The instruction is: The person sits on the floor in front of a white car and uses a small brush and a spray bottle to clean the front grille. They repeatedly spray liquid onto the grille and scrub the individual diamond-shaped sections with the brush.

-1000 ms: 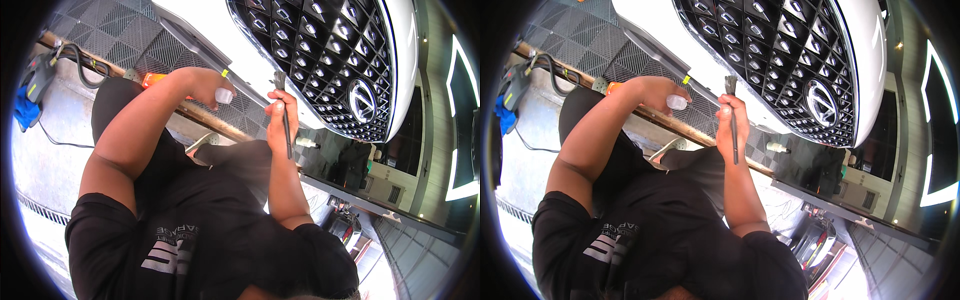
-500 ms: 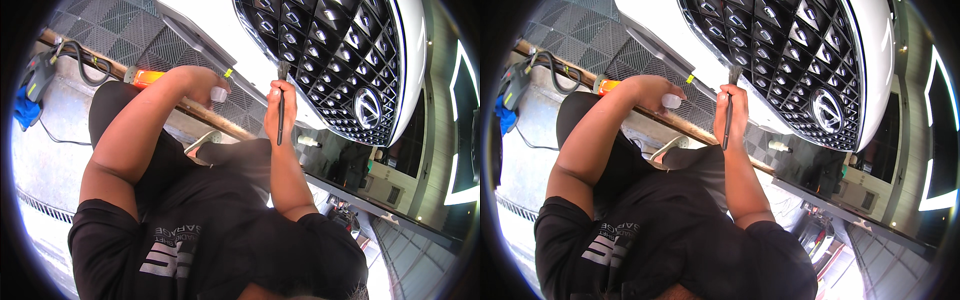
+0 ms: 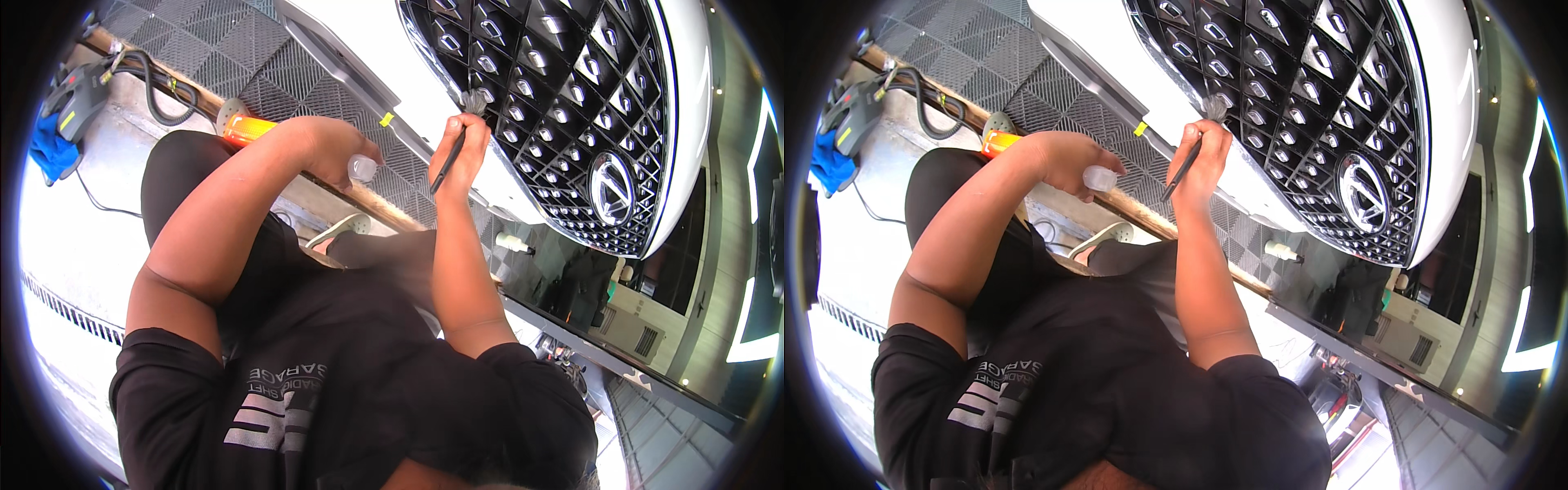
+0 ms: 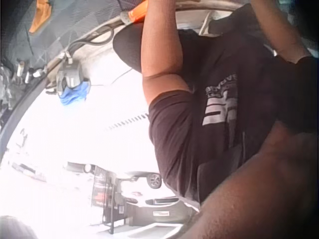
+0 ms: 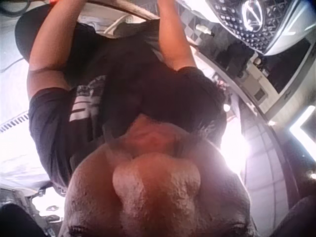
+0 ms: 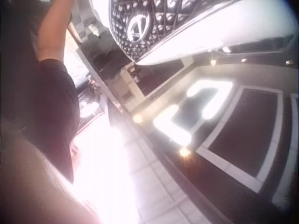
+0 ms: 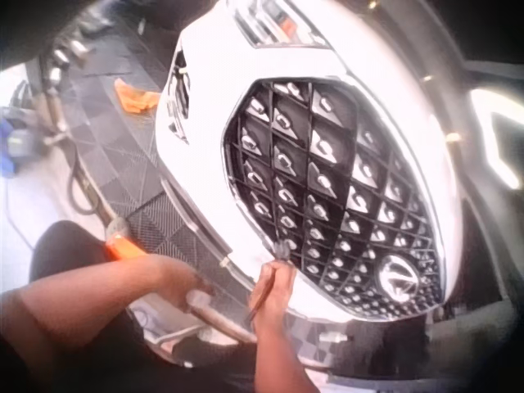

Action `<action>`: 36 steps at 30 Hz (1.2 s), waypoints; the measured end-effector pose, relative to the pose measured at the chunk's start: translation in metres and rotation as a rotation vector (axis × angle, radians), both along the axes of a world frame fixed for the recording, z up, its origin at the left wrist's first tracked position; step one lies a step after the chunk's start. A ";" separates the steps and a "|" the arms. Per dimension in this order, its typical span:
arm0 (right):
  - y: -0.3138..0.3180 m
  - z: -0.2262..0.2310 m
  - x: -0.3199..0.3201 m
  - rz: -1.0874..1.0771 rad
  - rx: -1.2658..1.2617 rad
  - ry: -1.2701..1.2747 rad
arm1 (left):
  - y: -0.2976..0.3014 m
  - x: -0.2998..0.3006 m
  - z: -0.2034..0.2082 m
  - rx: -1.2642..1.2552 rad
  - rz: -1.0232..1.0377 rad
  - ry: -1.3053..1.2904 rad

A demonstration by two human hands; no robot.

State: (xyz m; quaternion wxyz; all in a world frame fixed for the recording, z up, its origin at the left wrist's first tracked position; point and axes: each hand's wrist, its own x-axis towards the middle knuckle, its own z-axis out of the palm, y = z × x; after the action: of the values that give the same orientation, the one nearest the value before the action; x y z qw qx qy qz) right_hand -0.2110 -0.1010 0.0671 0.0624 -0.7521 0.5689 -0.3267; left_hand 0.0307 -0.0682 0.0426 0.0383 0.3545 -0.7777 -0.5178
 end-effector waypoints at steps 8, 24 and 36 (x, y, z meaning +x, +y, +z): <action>-0.032 -0.002 0.029 0.162 -0.144 -0.065 | -0.008 0.004 -0.002 0.026 0.007 0.010; 0.008 0.000 -0.055 0.099 0.070 -0.040 | -0.018 0.009 -0.017 -0.017 0.014 -0.006; -0.040 -0.006 0.090 0.299 0.283 -0.404 | -0.023 0.004 -0.015 -0.001 -0.009 -0.031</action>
State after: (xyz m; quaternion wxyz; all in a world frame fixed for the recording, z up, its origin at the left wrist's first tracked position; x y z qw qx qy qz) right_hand -0.1206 -0.1415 0.0607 0.3262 -0.7312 0.4676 -0.3744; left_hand 0.0349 -0.0911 0.0271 0.0244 0.3590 -0.7801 -0.5119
